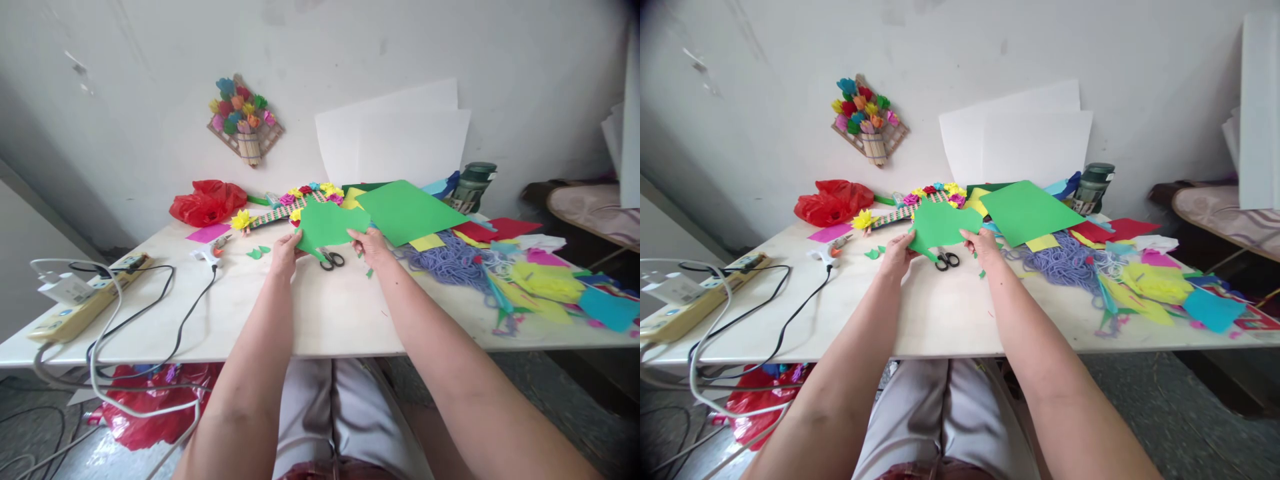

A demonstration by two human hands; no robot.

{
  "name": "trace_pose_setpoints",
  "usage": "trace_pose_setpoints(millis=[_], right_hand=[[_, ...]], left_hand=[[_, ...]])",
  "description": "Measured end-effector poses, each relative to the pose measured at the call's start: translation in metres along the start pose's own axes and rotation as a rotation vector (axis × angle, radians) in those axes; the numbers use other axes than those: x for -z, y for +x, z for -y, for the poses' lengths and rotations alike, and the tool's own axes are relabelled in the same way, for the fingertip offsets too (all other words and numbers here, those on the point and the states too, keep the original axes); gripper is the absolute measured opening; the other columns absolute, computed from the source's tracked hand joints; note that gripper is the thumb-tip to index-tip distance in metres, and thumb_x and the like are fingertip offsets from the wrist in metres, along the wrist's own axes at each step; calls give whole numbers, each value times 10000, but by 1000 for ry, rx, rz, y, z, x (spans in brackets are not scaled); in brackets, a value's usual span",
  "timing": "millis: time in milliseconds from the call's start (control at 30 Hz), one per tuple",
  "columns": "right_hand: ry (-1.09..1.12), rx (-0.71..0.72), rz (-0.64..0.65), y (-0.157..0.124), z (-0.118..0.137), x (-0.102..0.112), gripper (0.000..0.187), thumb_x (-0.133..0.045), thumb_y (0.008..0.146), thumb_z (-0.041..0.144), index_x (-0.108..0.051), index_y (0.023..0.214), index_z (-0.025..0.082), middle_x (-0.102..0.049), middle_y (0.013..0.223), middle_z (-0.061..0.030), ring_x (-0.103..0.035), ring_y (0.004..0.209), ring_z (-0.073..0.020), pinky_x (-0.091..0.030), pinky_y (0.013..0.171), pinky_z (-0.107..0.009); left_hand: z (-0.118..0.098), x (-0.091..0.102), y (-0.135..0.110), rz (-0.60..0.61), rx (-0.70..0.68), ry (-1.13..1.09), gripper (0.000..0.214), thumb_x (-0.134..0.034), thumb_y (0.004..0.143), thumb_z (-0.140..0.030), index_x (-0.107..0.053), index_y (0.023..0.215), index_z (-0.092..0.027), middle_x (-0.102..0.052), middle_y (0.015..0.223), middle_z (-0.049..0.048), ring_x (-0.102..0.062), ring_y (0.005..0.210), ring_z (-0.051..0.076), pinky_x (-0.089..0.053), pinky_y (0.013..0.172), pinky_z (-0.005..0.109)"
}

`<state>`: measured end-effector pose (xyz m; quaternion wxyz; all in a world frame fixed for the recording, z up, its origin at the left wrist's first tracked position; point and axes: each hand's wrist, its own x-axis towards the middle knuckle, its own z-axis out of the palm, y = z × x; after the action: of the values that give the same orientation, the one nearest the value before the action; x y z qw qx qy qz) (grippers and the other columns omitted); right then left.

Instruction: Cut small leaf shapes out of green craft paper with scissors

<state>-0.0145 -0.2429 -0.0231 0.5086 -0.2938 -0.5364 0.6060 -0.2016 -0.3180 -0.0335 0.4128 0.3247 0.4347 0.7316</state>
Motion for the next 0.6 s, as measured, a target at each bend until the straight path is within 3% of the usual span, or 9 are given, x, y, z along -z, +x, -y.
trace_pose_setpoints(millis=[100, 333, 600], right_hand=[[90, -11, -9, -2, -1, -3, 302, -729, 572, 339, -468, 581, 187, -483, 410, 56, -351, 328, -44, -257, 320, -193], [-1, -102, 205, -9, -16, -18, 282, -722, 560, 373, -575, 520, 136, -576, 498, -19, -426, 393, -68, -320, 372, -224], [-10, -87, 165, -6, -20, -16, 197, -697, 554, 274, -576, 494, 131, -568, 468, -23, -451, 408, -81, -330, 394, -229]], left_hand=[[2, -5, -3, 60, -28, 26, 359, -722, 549, -426, -508, 601, -142, -525, 509, -36, -518, 476, 86, -492, 573, 257], [5, -12, -6, 95, -9, 55, 362, -715, 570, -440, -530, 627, -134, -532, 530, -31, -536, 497, 83, -509, 587, 257], [6, -9, -8, 272, 28, 134, 378, -710, 593, -394, -638, 850, -126, -664, 742, 53, -621, 611, 149, -510, 568, 265]])
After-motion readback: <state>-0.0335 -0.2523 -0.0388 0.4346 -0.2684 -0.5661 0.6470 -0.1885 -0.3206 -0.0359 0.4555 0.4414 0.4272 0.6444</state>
